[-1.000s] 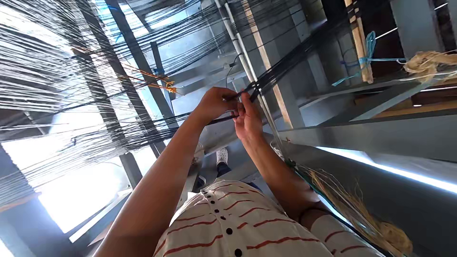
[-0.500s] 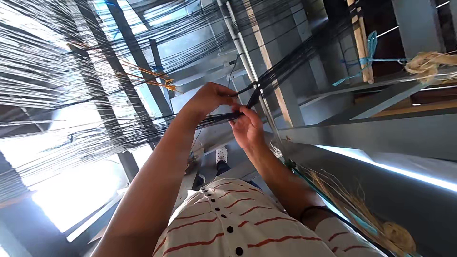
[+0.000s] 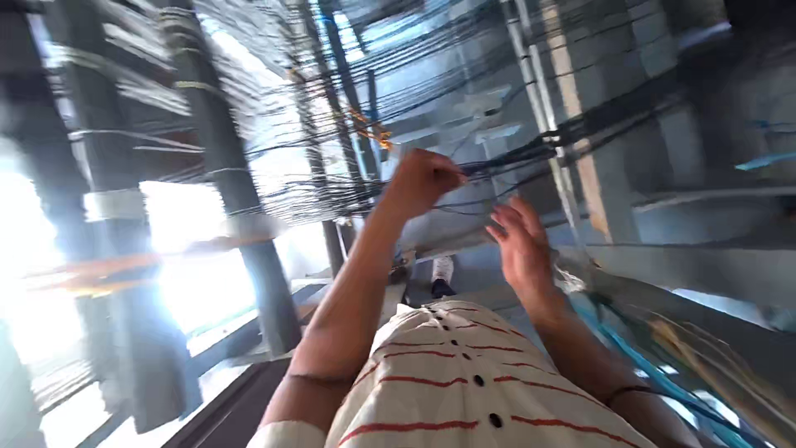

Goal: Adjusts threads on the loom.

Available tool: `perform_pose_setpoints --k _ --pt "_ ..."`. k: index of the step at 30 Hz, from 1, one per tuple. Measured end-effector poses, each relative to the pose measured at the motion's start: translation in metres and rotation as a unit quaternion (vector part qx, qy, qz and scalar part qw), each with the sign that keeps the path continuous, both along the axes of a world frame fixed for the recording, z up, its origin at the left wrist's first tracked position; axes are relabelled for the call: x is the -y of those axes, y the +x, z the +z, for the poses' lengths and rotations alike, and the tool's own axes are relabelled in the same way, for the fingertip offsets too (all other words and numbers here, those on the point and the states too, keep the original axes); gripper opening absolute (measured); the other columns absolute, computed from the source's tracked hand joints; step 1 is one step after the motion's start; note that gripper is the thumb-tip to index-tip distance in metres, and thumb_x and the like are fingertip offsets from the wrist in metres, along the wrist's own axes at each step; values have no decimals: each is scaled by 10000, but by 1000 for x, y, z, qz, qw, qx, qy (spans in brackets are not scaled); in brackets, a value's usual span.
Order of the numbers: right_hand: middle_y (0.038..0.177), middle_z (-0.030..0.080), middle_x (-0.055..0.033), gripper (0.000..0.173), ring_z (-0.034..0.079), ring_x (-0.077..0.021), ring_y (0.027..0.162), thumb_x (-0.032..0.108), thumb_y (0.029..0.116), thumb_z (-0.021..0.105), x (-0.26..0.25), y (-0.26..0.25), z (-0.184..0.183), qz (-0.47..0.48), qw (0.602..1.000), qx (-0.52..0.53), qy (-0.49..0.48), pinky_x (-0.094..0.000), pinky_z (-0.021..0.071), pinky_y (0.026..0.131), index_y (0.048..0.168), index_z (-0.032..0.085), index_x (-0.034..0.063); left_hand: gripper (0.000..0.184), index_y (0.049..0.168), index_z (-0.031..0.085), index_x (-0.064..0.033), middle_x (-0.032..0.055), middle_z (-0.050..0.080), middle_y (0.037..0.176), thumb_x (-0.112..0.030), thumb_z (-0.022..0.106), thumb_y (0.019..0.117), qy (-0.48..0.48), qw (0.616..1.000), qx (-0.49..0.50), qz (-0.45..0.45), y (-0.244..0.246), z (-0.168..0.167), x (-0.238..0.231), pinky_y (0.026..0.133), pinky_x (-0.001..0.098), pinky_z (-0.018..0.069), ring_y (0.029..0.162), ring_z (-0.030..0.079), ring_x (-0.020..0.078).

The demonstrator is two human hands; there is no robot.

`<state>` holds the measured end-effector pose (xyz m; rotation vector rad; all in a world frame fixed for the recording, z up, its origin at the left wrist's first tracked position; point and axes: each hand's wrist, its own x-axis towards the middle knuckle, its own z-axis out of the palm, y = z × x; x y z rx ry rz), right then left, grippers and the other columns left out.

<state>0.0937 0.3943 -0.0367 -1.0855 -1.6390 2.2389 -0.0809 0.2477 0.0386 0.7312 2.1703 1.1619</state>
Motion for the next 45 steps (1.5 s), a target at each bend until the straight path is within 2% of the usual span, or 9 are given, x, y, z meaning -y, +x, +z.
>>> perform_pose_setpoints --k 3,6,12,17,26,30,34,38,45 --pt "1092 605 -31 352 645 -79 959 93 970 564 5 12 21 -1 993 -19 114 -280 571 827 1288 464 -19 152 993 764 -7 94 732 901 -142 703 959 -6 1000 13 -17 8 11 -2 776 367 544 786 659 151" --pt "924 664 105 132 648 -9 809 122 1008 532 0 4 38 18 977 -113 181 -222 566 738 1100 628 115 151 989 765 -11 94 721 896 -144 700 962 14 999 -11 -40 12 16 -2 772 356 550 801 669 155" --pt "703 589 119 327 528 5 570 262 1101 374 6 -40 63 71 985 -77 -139 -178 480 551 1134 683 158 116 971 762 -15 78 710 883 -118 717 943 16 997 -9 -69 14 22 -2 777 332 545 794 658 132" --pt "718 607 93 294 557 -3 595 186 1089 426 5 -46 59 23 967 -119 -223 -166 500 570 955 687 162 111 971 776 -40 67 704 899 -133 731 932 22 997 -38 -67 11 19 5 728 312 530 764 630 115" --pt "728 616 132 394 583 9 641 276 1131 274 -62 -45 52 -135 934 -245 -221 -160 504 627 993 639 223 124 979 779 -20 88 715 916 -122 737 921 29 998 -46 -38 8 20 11 762 313 543 806 656 127" --pt "814 638 135 383 593 15 668 369 1125 284 -30 -45 47 -26 943 -238 -230 -147 508 618 1192 631 222 124 969 776 -9 107 716 916 -116 722 934 38 997 -44 -49 9 21 6 788 354 552 825 670 166" --pt "838 642 107 244 584 -20 662 240 1030 557 7 -42 39 51 955 -159 -247 -191 520 606 1245 670 212 110 946 777 -15 95 713 878 -103 712 934 51 995 -52 -65 8 19 5 782 358 540 810 667 156" --pt "799 629 75 218 552 -27 611 170 1070 454 25 -39 41 28 957 -68 -279 -198 503 591 1125 664 187 96 946 776 -15 86 712 881 -89 717 928 48 995 -47 -70 8 20 7 776 336 538 804 659 138" --pt "665 567 65 436 523 -31 548 296 1126 292 37 -12 29 106 939 11 -328 -193 482 560 1075 665 78 101 947 775 -42 53 694 877 -129 726 929 46 995 -55 -71 5 17 7 747 291 525 786 633 98"
